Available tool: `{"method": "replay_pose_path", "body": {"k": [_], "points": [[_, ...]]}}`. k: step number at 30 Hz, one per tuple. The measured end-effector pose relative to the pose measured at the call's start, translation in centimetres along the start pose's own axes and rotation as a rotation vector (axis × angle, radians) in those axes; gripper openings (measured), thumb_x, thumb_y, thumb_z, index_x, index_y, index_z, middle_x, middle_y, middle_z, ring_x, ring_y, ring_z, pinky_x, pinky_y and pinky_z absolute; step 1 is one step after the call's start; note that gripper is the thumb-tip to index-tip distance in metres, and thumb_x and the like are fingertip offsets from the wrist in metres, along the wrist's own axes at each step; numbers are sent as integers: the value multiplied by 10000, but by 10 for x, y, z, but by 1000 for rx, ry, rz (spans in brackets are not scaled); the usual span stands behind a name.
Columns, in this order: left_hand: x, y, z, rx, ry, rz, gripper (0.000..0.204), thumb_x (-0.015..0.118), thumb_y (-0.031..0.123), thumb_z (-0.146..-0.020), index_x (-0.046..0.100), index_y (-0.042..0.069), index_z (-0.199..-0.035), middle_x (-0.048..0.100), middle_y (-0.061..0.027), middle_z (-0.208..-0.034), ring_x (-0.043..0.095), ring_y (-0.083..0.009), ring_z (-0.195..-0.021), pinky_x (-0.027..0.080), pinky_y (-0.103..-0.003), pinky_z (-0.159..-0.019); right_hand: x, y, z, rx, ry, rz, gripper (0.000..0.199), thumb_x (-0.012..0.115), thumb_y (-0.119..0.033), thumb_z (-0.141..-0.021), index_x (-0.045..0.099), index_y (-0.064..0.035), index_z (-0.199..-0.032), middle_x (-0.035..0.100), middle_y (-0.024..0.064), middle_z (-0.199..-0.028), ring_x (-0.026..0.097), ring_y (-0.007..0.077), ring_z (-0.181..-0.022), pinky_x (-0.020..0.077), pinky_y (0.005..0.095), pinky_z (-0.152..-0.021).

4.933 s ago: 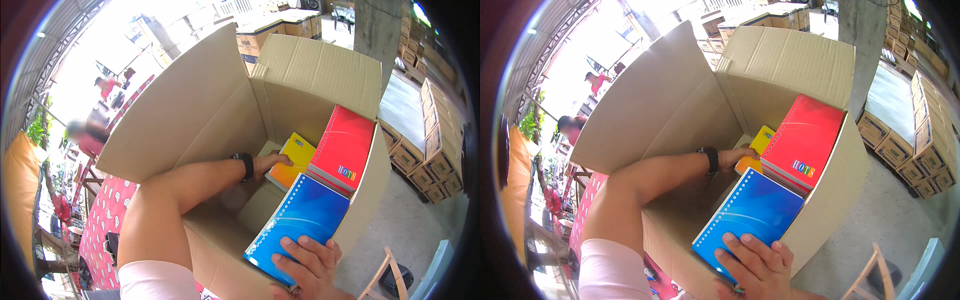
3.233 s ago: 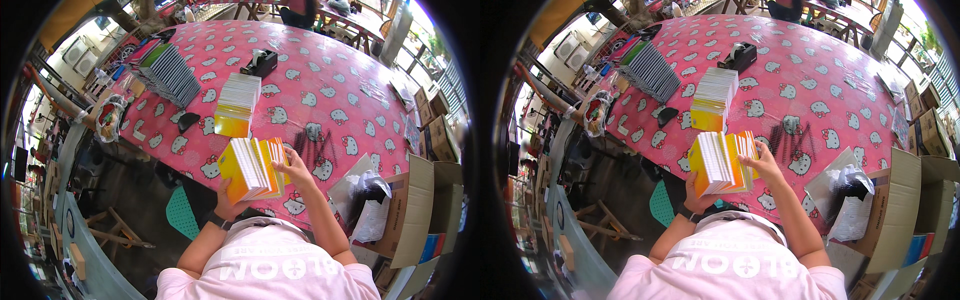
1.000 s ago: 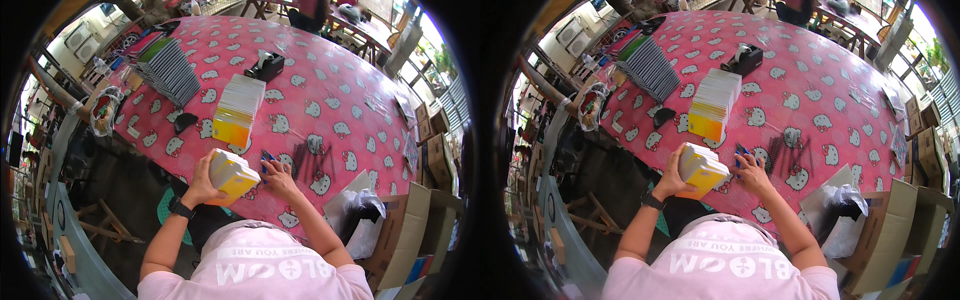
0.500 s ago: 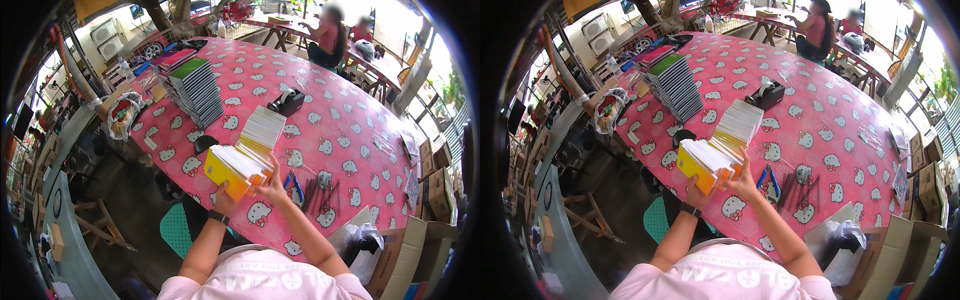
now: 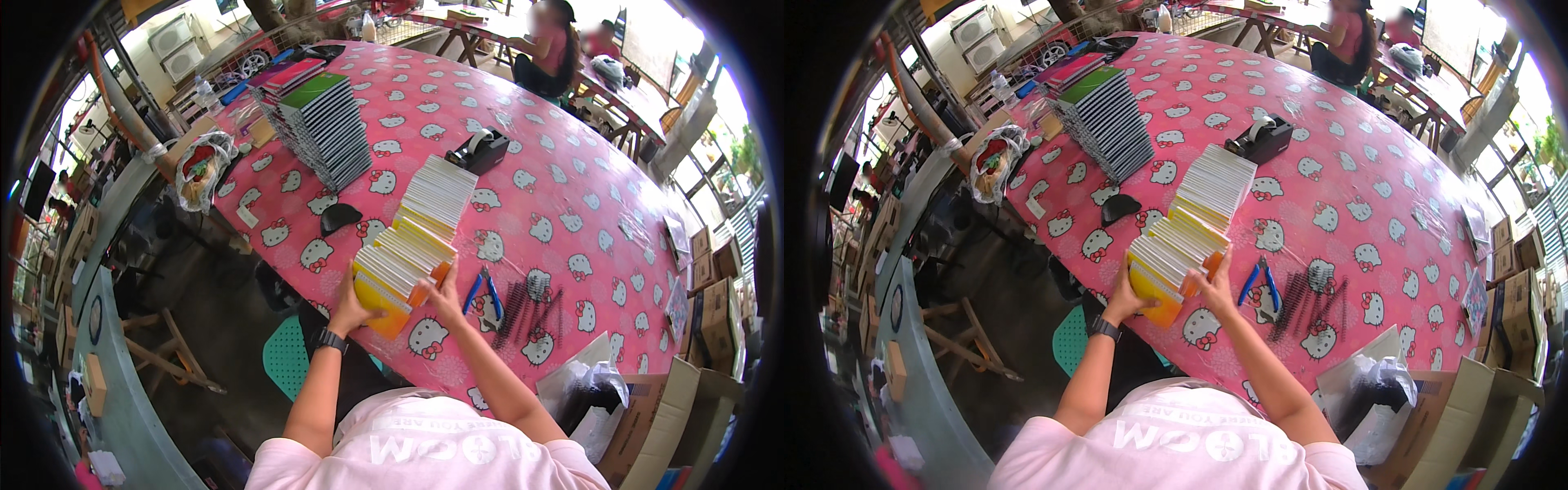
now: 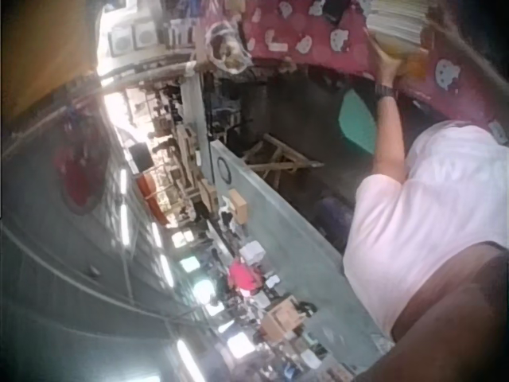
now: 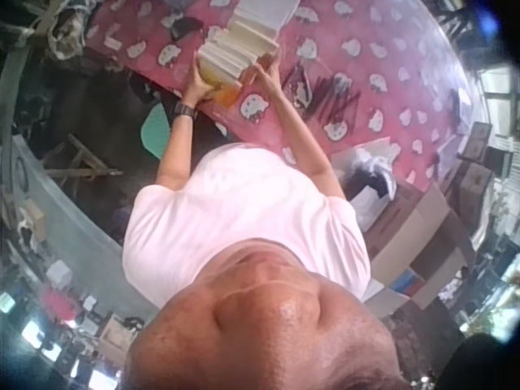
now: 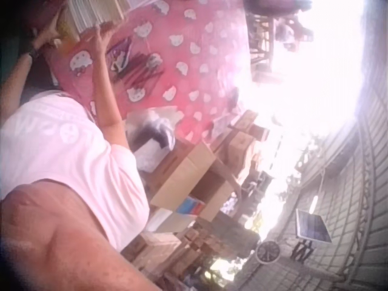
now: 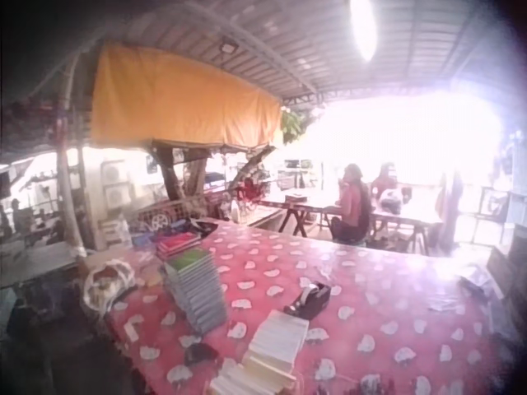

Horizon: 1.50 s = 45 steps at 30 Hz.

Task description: The person retrieves yellow notepads from a cardboard box and places them on a pink Hello Kitty table. They then use a handheld stapler to attach spiral bindings to the notepads one by one, stacking the finished notebooks on the table.

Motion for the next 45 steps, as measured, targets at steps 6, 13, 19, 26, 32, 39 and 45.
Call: {"method": "replay_pose_path", "body": {"k": [6, 13, 19, 26, 32, 39, 45], "points": [[-4, 11, 4, -141, -99, -206, 1268, 913, 213, -498, 109, 4, -1456, 385, -195, -1389, 398, -311, -1284, 362, -398, -1043, 3, 9, -1, 4, -37, 480, 1018, 619, -329, -890, -188, -69, -1454, 135, 227, -1501, 175, 322, -1386, 194, 409, -1117], [-20, 9, -3, 47, -118, -417, 1156, 903, 311, -465, 288, -6, -1391, 525, -209, -1229, 518, -367, -1126, 419, -438, -959, -3, -1, 13, -249, 118, 555, 898, 609, -386, -872, 67, -4, -1477, 226, 222, -1483, 229, 364, -1345, 203, 412, -1108], [-32, -4, -21, 224, -406, -624, 1056, 882, 390, -493, 333, 27, -1319, 480, -188, -1143, 459, -369, -1106, 366, -452, -957, -2, -5, 16, -306, 220, 535, 793, 603, -334, -870, 187, -1, -1457, 309, 206, -1448, 323, 359, -1286, 266, 422, -1076], [-45, -18, -22, 269, -425, -575, 838, 827, 411, -603, 422, 30, -1230, 523, -171, -1105, 495, -359, -1037, 386, -458, -888, 10, 0, 13, -244, 238, 575, 791, 587, -372, -890, 178, 0, -1455, 346, 222, -1408, 375, 374, -1248, 291, 421, -1061], [-41, -11, -27, 334, -407, -393, 825, 797, 361, -658, 394, 15, -1290, 500, -186, -1171, 468, -358, -1108, 365, -463, -938, 11, 23, 12, -232, 254, 141, 954, 523, -618, -848, 92, -62, -1492, 323, 157, -1437, 423, 236, -1190, 360, 382, -1004], [-64, -23, -24, 309, -343, 56, 796, 734, 176, -722, 311, 10, -1376, 360, -209, -1359, 333, -351, -1279, 255, -435, -1071, -25, 35, 11, -373, 481, -79, 682, 431, -539, -940, 323, -39, -1390, 574, 134, -1183, 564, 162, -998, 440, 315, -886], [-88, -34, -19, 273, -315, 278, 702, 702, 93, -721, 376, 60, -1342, 309, -197, -1386, 290, -359, -1306, 250, -450, -1078, -3, 13, 24, -359, 666, -32, 517, 388, -465, -984, 513, -3, -1178, 650, 114, -922, 623, 166, -802, 483, 275, -708]]}}
Point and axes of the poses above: each hand's wrist, its own z-axis away from the middle knuckle, its own x-axis out of the palm, y = z × x, the point moved 5 cm from there along -z, towards the middle knuckle
